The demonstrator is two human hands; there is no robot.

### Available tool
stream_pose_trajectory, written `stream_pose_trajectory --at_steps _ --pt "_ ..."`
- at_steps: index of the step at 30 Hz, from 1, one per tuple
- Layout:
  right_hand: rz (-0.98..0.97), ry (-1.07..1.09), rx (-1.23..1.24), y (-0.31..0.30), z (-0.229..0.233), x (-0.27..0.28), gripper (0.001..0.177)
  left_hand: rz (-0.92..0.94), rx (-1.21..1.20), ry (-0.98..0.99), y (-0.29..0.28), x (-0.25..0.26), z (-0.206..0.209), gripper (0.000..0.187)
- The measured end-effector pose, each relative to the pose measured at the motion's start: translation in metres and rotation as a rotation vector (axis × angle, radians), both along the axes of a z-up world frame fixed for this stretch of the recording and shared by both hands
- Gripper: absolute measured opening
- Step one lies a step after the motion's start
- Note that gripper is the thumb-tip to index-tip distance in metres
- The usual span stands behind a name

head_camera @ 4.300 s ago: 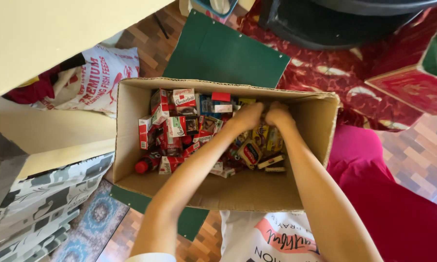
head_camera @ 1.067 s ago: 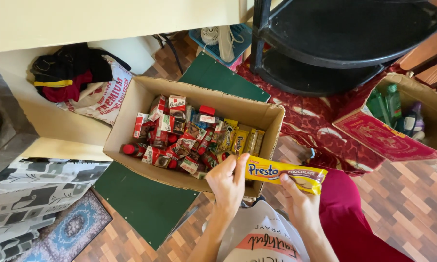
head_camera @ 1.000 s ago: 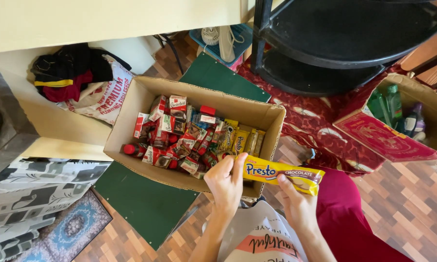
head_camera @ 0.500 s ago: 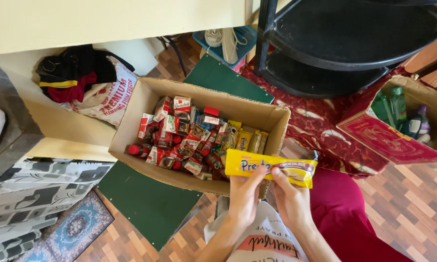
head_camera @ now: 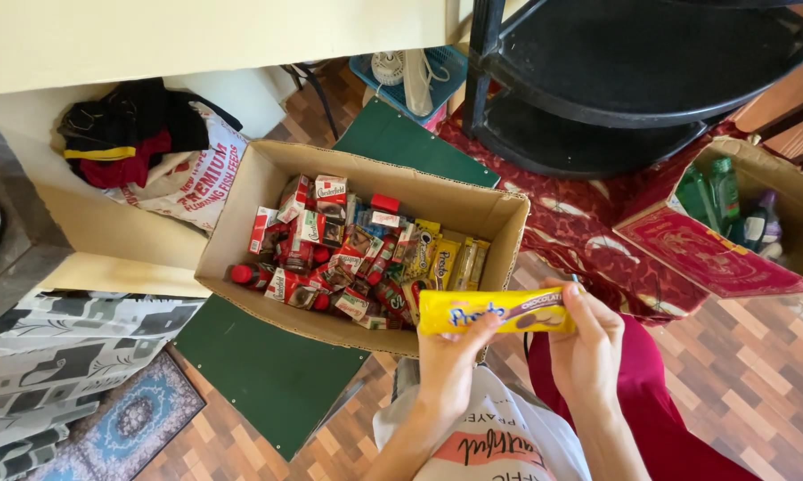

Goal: The person sits on the floor and repeatedly takes yellow snack packages from a cardboard box, then places them onto a black rotating shelf. They also pick up a small red and white box and place it on the shelf.

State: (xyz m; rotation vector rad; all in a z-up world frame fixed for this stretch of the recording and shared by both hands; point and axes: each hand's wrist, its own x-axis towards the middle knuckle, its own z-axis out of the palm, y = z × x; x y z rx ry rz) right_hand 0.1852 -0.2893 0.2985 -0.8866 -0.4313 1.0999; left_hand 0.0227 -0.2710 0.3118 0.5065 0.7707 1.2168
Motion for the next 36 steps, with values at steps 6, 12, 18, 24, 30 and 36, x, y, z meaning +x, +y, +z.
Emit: stream_pose_trajectory --at_steps 6,12,18,24,30,36 --pt "0.057 0.041 0.061 0.002 0.010 -0.007 0.024 0.034 0.024 0.037 0.008 -0.015 0.006 0.021" --pt "0.117 0.148 -0.027 0.012 0.011 -0.006 0.027 0.040 -0.051 0.000 0.010 -0.012 0.011 0.022" --pt "0.381 -0.226 -0.056 0.017 0.059 0.000 0.026 -0.094 -0.020 0.067 0.015 -0.026 0.009 0.026" --pt "0.381 -0.402 -0.174 0.014 0.021 0.016 0.023 -0.144 -0.036 0.086 0.011 -0.024 0.002 0.031" --pt "0.322 -0.137 -0.218 0.018 0.041 0.009 0.038 -0.123 0.008 0.087 0.011 -0.022 0.005 0.030" --pt "0.314 -0.119 -0.176 0.022 0.015 0.017 0.035 -0.087 -0.053 0.036 0.019 -0.018 0.013 0.030"
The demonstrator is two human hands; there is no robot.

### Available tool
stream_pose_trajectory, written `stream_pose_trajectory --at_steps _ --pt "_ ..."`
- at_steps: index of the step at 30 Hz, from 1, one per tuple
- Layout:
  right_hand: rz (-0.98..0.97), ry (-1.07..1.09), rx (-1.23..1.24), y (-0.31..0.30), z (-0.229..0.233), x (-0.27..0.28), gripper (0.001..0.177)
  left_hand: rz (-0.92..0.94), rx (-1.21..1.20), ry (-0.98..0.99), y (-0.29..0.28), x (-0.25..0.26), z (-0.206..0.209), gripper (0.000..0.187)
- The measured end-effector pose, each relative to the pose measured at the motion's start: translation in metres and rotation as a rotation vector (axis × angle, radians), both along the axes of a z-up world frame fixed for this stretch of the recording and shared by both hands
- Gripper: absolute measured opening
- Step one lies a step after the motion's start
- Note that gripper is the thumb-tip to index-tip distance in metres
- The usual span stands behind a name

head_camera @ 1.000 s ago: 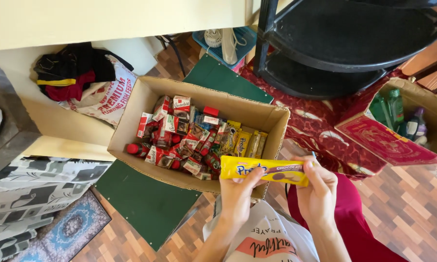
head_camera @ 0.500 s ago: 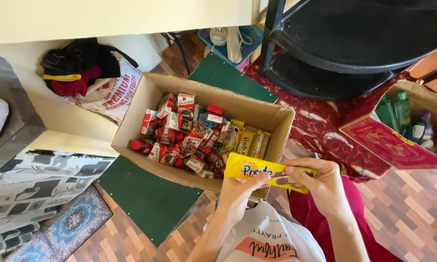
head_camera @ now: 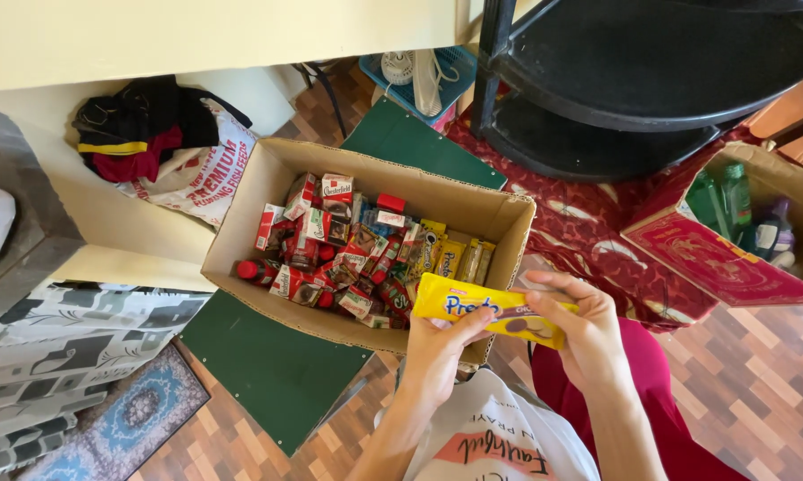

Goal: The person sits on the floor and repeatedly takes yellow snack packages from a cardboard box, then places them onto a black rotating shelf. They also pick up a small red and white box and place it on the shelf.

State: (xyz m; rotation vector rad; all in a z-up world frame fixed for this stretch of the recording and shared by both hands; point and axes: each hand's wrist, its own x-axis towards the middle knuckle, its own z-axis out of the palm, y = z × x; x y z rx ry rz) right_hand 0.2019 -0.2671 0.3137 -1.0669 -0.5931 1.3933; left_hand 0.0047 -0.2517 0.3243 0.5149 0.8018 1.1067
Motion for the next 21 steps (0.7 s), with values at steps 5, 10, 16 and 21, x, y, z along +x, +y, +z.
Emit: stream_pose_trajectory --at_steps 5,10,16,21 --pt "0.116 -0.210 0.030 -0.005 0.027 -0.010 0.056 0.021 0.008 -0.033 0.005 -0.005 -0.008 0.027" --pt "0.143 -0.235 0.009 -0.006 0.026 -0.009 0.069 -0.052 0.069 -0.046 0.002 -0.002 -0.014 0.030" --pt "0.117 -0.384 -0.049 -0.006 0.029 -0.008 0.073 -0.125 0.042 -0.068 0.001 0.005 0.005 0.039" --pt "0.125 -0.304 -0.021 -0.005 0.035 -0.003 0.074 -0.103 0.028 0.051 0.001 0.006 -0.011 0.043"
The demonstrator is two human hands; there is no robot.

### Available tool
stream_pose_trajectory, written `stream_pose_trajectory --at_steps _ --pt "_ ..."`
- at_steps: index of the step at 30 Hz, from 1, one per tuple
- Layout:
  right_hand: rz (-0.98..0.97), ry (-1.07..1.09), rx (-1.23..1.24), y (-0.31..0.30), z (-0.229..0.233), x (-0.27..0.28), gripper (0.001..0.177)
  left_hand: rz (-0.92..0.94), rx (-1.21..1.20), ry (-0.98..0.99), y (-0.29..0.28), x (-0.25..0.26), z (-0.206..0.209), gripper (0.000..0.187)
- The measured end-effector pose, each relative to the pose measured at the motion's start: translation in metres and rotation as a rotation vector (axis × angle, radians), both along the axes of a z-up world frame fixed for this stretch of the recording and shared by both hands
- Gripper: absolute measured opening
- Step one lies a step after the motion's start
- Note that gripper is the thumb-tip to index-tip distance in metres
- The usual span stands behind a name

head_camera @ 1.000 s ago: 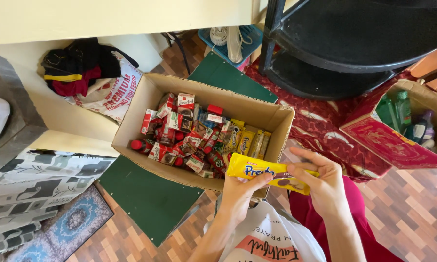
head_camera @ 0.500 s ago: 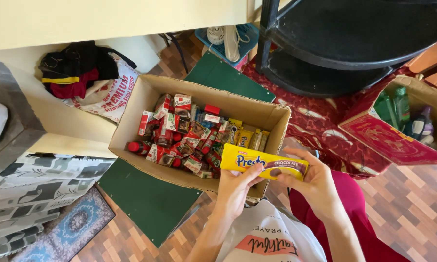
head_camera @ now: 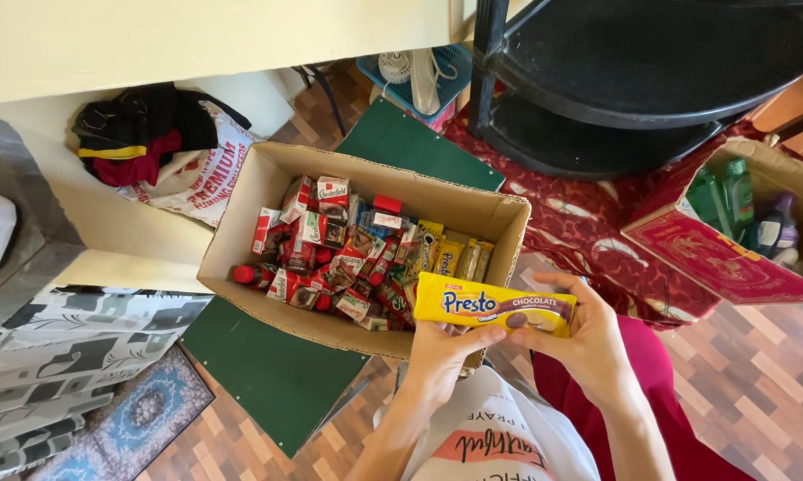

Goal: The person sits on the floor and repeatedly takes yellow snack packages from a cardboard box, then places them onto a black rotating shelf. They also pick up a small red and white box and place it on the shelf.

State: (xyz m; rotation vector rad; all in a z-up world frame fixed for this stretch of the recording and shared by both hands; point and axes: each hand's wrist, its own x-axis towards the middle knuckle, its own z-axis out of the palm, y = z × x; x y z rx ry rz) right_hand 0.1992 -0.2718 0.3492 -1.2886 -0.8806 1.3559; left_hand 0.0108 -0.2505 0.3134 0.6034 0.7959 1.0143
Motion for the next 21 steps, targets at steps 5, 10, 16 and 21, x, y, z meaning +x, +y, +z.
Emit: stream_pose_trajectory --at_steps 5,10,16,21 --pt "0.004 -0.033 0.014 0.000 -0.007 0.007 0.076 0.011 0.061 0.017 0.004 -0.006 -0.015 0.037" --pt "-0.020 -0.030 0.018 -0.001 -0.011 0.017 0.070 0.019 0.004 0.047 0.014 -0.020 -0.005 0.027" --pt "-0.062 -0.103 0.086 -0.003 -0.006 0.023 0.057 0.021 0.089 0.030 0.017 -0.007 -0.004 0.026" --pt "-0.164 0.118 0.108 -0.007 0.009 0.022 0.033 0.097 0.156 0.085 0.021 0.015 0.015 0.024"
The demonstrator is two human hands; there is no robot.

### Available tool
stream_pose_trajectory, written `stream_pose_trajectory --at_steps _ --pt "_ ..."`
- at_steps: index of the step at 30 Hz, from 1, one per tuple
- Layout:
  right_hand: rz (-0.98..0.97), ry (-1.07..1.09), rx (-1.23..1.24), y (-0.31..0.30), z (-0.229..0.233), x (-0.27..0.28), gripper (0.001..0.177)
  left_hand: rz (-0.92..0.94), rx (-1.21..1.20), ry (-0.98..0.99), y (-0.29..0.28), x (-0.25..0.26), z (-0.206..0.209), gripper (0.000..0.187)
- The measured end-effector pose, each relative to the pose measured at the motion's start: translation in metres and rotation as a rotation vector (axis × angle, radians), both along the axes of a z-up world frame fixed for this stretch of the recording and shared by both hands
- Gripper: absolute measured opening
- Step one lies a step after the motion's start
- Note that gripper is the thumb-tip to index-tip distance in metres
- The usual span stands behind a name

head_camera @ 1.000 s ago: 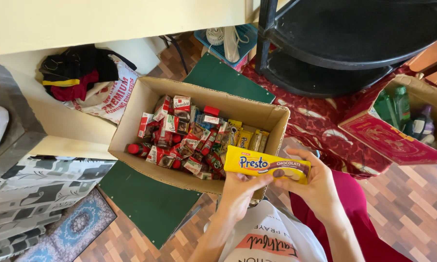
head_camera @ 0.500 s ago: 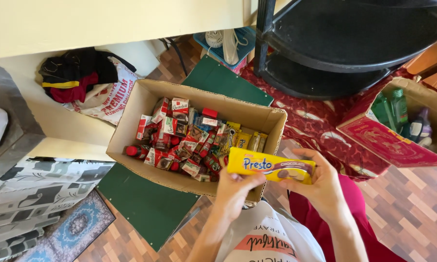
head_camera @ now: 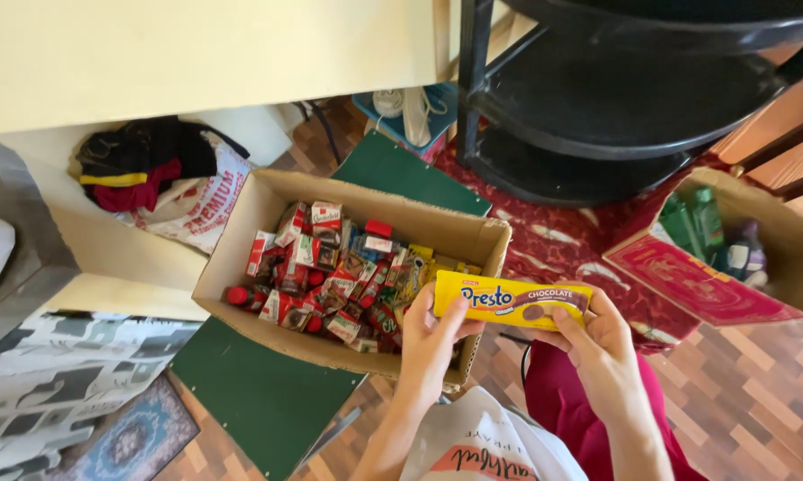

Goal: The person sits on the floor and repeatedly takes yellow snack packages from a cardboard box, then places them onto a black rotating shelf. They also pick up a small red and white box and place it on the shelf.

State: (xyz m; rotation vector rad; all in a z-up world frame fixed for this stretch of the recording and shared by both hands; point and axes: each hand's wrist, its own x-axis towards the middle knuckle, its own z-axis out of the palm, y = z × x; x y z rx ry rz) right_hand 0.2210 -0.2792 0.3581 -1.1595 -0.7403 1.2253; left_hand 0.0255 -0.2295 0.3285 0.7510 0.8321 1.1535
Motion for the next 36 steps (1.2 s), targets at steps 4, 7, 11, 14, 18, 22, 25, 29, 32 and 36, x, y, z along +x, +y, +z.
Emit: stream_pose_trajectory --at_steps 4,7,11,14,18,22,25,29,32,36 --pt "-0.102 -0.154 0.025 -0.002 -0.005 0.002 0.029 0.012 0.115 0.060 0.001 0.015 -0.001 0.018" --pt "-0.198 -0.237 0.107 -0.004 -0.005 0.012 0.039 -0.023 0.159 0.111 0.004 0.024 -0.001 0.017" --pt "-0.217 -0.163 0.127 -0.012 0.008 0.029 0.029 -0.061 0.182 0.064 0.006 0.036 0.017 0.017" --pt "-0.235 -0.152 0.137 -0.018 0.023 0.044 0.026 -0.088 0.242 0.089 0.008 0.045 0.035 0.020" --pt "-0.207 -0.087 0.151 -0.028 0.047 0.060 0.024 -0.094 0.372 0.067 0.011 0.058 0.055 0.020" --pt "-0.243 -0.140 0.238 -0.039 0.070 0.074 0.025 -0.047 0.474 0.073 0.015 0.071 0.073 0.019" --pt "-0.248 -0.230 0.278 -0.046 0.092 0.081 0.021 -0.069 0.530 0.118 0.014 0.075 0.098 0.021" --pt "-0.277 -0.409 0.223 -0.046 0.130 0.084 0.025 -0.060 0.665 0.150 0.021 0.076 0.127 0.021" --pt "-0.316 -0.617 0.197 -0.040 0.154 0.088 0.022 -0.018 0.741 0.238 0.043 0.079 0.137 0.021" --pt "-0.139 -0.336 0.494 -0.014 0.170 0.103 0.028 0.027 0.823 0.222 0.070 0.080 0.183 0.021"
